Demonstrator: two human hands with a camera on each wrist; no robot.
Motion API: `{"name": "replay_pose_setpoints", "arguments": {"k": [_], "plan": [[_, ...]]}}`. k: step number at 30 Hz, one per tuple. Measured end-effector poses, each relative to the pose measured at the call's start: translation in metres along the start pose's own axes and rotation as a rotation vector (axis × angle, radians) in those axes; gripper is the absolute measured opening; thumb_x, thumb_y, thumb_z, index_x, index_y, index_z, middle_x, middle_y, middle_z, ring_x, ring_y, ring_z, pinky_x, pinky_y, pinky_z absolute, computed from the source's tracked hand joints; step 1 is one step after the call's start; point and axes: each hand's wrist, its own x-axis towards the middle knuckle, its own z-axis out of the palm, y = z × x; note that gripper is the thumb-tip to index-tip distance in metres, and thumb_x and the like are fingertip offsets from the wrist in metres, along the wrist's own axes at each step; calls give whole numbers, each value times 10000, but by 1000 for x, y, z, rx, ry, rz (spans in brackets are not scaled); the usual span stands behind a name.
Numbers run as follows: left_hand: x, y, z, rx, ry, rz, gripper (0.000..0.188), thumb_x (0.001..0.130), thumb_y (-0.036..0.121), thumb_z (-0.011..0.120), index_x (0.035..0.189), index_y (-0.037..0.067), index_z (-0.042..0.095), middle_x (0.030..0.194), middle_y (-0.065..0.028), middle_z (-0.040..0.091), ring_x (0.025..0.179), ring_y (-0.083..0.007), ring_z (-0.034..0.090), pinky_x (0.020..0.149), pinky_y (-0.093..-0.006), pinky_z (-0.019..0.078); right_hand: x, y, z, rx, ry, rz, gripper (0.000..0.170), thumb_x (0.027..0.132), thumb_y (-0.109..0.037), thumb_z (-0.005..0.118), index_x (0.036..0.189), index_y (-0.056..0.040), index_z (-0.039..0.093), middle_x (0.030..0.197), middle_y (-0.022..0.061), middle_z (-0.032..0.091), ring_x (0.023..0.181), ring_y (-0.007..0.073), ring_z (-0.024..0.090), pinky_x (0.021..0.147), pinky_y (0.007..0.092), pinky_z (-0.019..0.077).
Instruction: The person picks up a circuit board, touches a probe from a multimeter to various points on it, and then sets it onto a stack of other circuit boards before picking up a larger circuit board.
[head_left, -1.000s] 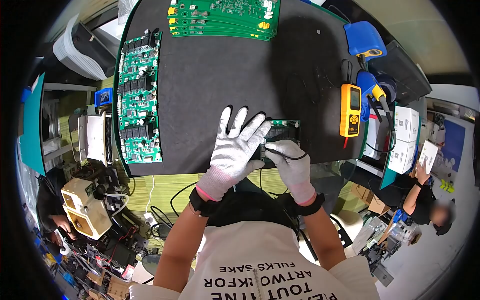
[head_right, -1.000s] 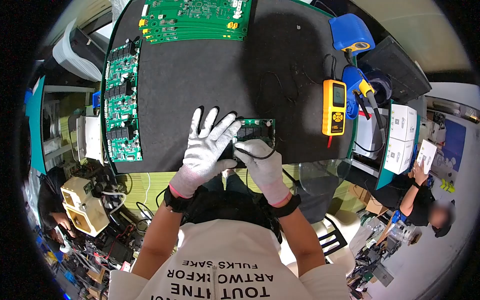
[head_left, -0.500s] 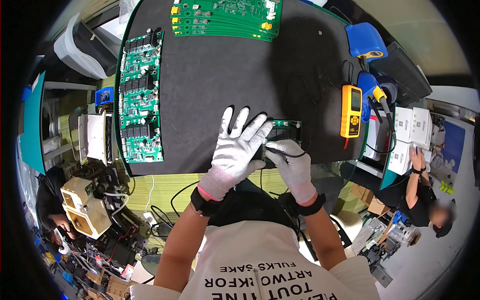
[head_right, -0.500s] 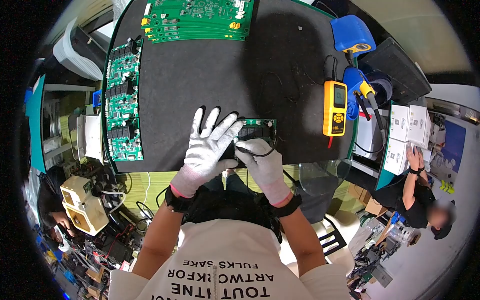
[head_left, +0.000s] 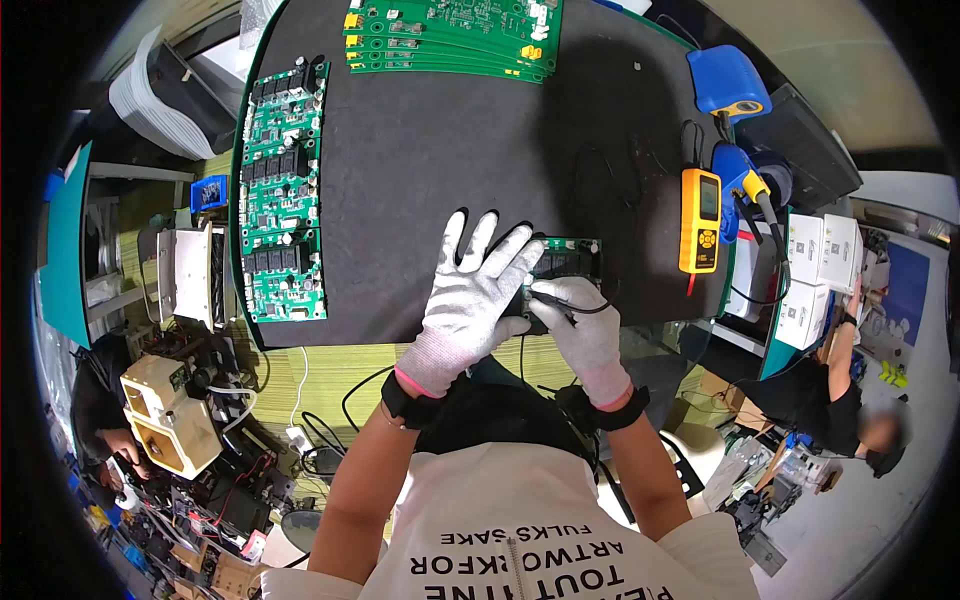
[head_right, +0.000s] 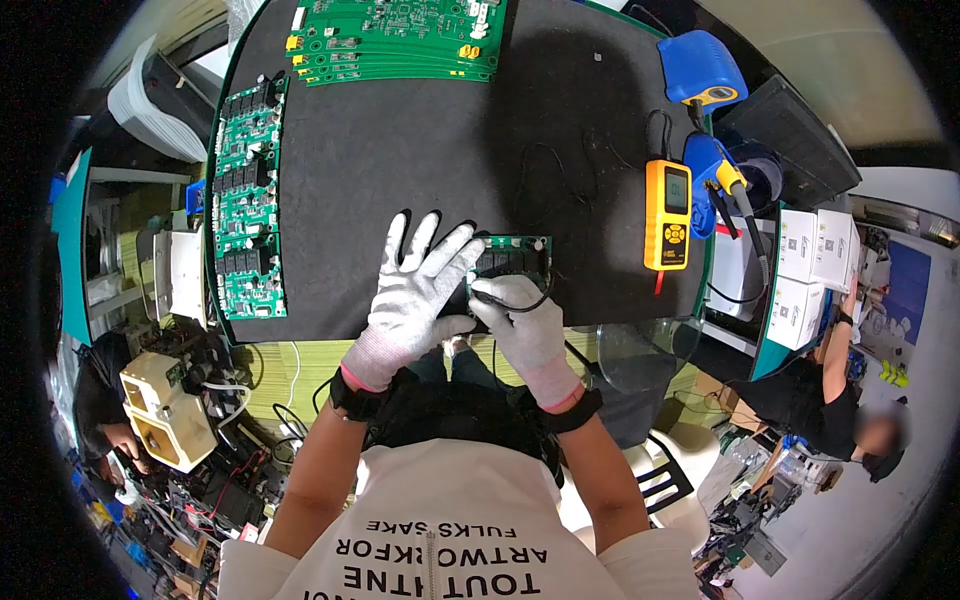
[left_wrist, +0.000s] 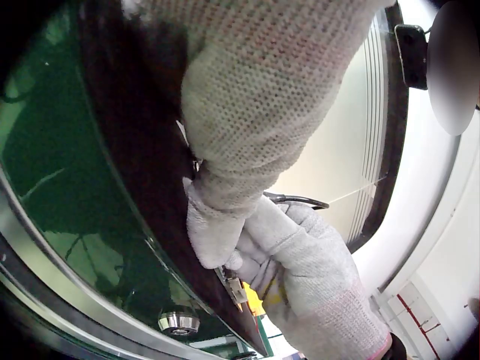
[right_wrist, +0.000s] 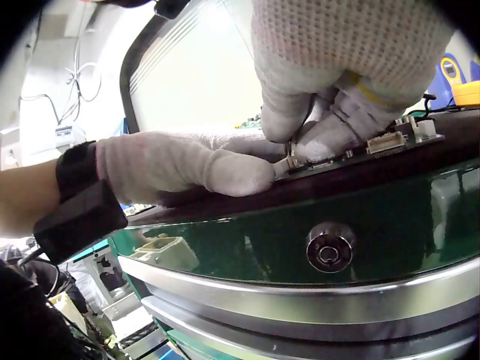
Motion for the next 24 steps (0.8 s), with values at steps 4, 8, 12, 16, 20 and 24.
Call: {"name": "replay_pose_setpoints", "arguments": {"k": [4,8,12,16,20,24], "plan": [[0,0,-4,-28,-51,-12,903,605,410,763,1388,146,398,1423,-48,399,1348,-312,286,1138,-533,86,1,0,0,11,4,-10,183,751,-25,705,930,-51,681,879,74,670,788,186,644,698,268,505],[0,0,-1,-3,-58,-16,905,607,411,763,1390,146,395,1423,-48,398,1349,-313,284,1138,-531,80,4,3,0,-3,-17,-25,154,782,-85,688,933,-62,669,874,90,664,778,253,655,676,305,522],[-1,0,-2,-6,-43,-6,952,620,406,760,1422,128,329,1427,-56,395,1350,-318,284,1138,-526,78,2,1,0,75,-1,34,147,782,-26,667,929,-36,664,854,92,667,760,207,659,674,283,516],[-1,1,-3,-15,-45,-23,979,634,389,757,1440,105,279,1416,-72,408,1342,-331,298,1136,-523,80,1,5,1,208,48,105,139,781,15,652,918,-8,661,836,93,667,741,165,651,672,263,511],[-1,0,-1,-19,-24,-11,972,631,383,761,1435,103,291,1405,-77,421,1336,-338,308,1135,-522,80,0,5,3,193,55,114,139,783,14,652,920,-4,664,848,97,667,747,169,649,680,262,511],[-2,-1,0,-12,-13,-1,973,625,381,766,1432,104,298,1405,-71,420,1336,-333,302,1136,-516,83,-2,8,4,251,53,107,141,805,18,628,941,19,664,875,67,656,762,101,600,681,226,483]]}}
